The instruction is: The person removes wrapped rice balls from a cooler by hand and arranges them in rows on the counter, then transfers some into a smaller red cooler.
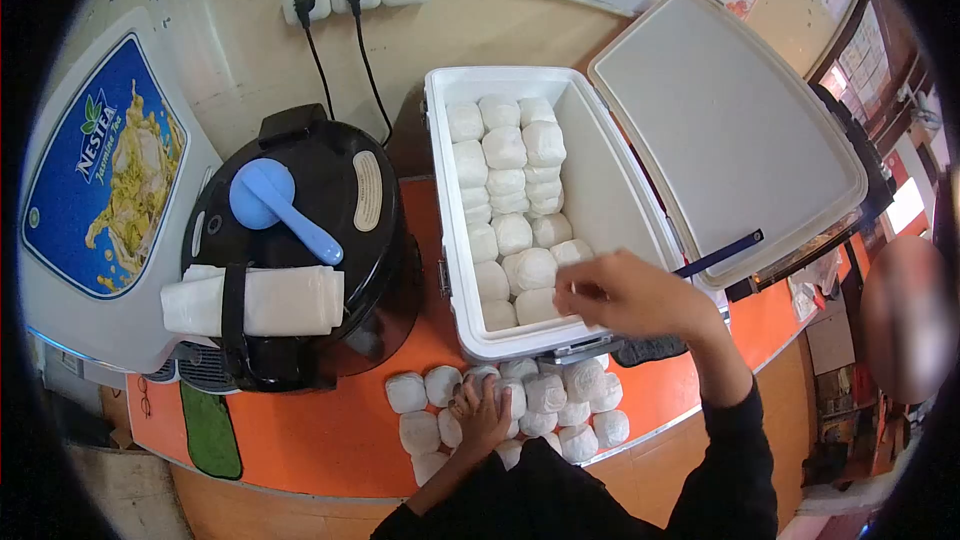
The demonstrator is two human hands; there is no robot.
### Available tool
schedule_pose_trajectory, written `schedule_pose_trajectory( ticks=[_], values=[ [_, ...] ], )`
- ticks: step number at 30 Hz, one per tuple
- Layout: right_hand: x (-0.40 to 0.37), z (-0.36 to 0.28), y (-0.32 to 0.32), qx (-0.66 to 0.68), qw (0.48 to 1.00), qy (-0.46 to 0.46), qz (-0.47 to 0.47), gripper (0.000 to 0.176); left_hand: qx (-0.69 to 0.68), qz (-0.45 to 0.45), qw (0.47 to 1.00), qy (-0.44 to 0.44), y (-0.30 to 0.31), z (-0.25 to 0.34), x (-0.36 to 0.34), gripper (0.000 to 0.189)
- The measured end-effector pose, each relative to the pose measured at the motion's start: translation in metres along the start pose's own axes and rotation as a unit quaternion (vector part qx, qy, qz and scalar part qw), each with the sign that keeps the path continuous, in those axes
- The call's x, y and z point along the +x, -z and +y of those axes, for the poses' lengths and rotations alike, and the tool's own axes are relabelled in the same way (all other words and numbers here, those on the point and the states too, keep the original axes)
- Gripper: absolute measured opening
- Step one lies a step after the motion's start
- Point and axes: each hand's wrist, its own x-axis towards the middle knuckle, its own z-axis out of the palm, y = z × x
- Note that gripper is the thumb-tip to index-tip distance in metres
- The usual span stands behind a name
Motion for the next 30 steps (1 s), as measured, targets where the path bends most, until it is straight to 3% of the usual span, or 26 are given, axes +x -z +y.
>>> schedule_pose_trajectory(
  ticks=[1,2,4,6,9,12,15,16,17,20,22,23,24,25,26,27,28,29,30],
  values=[
    [0.033,0.022,0.003,-0.107,0.994,0.032,0.009,0.022,-0.013,-0.014,1.0,0.018,0.005,0.0,0.001,0.042],
    [0.069,0.052,-0.001,-0.126,0.99,-0.023,-0.064,0.029,-0.069,-0.023,0.997,0.021,0.019,0.003,0.004,0.04],
    [0.128,0.117,-0.024,-0.211,0.963,-0.029,-0.167,0.057,-0.129,0.013,0.992,0.011,0.046,0.009,0.013,0.04],
    [0.148,0.116,-0.04,-0.139,0.93,-0.216,-0.263,0.088,-0.245,0.111,0.962,-0.038,0.088,0.026,0.025,0.034],
    [0.173,0.171,-0.091,-0.214,0.932,-0.207,-0.206,0.103,-0.306,0.185,0.933,-0.046,0.127,0.031,0.034,0.025],
    [0.182,0.182,-0.107,-0.281,0.93,-0.164,-0.174,0.1,-0.363,0.212,0.905,-0.07,0.163,0.038,0.041,0.02],
    [0.178,0.17,-0.086,-0.228,0.944,-0.118,-0.205,0.096,-0.41,0.229,0.875,-0.121,0.199,0.061,0.062,0.021],
    [0.157,0.118,-0.054,-0.16,0.964,-0.11,-0.183,0.083,-0.437,0.209,0.867,-0.12,0.207,0.066,0.069,0.032],
    [0.142,0.082,-0.036,-0.162,0.971,-0.088,-0.152,0.08,-0.437,0.206,0.867,-0.119,0.216,0.075,0.079,0.032],
    [0.094,0.001,0.003,-0.196,0.981,0.006,-0.009,0.072,-0.58,0.062,0.809,-0.069,0.239,0.109,0.108,0.066],
    [0.065,-0.053,0.022,-0.172,0.984,0.037,0.032,0.07,-0.646,-0.04,0.762,-0.017,0.244,0.126,0.119,0.092],
    [0.055,-0.062,0.023,-0.158,0.984,0.069,0.042,0.07,-0.647,-0.042,0.761,-0.019,0.247,0.136,0.121,0.092],
    [0.048,-0.068,0.022,-0.142,0.983,0.101,0.052,0.07,-0.704,-0.023,0.71,-0.008,0.251,0.147,0.12,0.094],
    [0.046,-0.07,0.027,-0.141,0.983,0.102,0.052,0.07,-0.756,-0.004,0.655,0.005,0.256,0.152,0.119,0.096],
    [0.046,-0.069,0.038,-0.045,0.989,0.143,-0.006,0.069,-0.781,0.002,0.625,0.017,0.261,0.152,0.118,0.097],
    [0.048,-0.066,0.047,0.052,0.979,0.183,-0.069,0.068,-0.78,0.007,0.626,0.021,0.264,0.148,0.113,0.097],
    [0.052,-0.058,0.053,0.179,0.969,0.149,-0.085,0.053,-0.763,-0.015,0.642,0.076,0.269,0.141,0.107,0.096],
    [0.065,-0.049,0.061,0.163,0.977,0.047,-0.13,0.049,-0.743,-0.037,0.655,0.129,0.272,0.133,0.101,0.094],
    [0.079,-0.036,0.064,0.145,0.972,-0.056,-0.175,0.047,-0.757,-0.003,0.643,0.117,0.265,0.122,0.092,0.088]
  ],
)
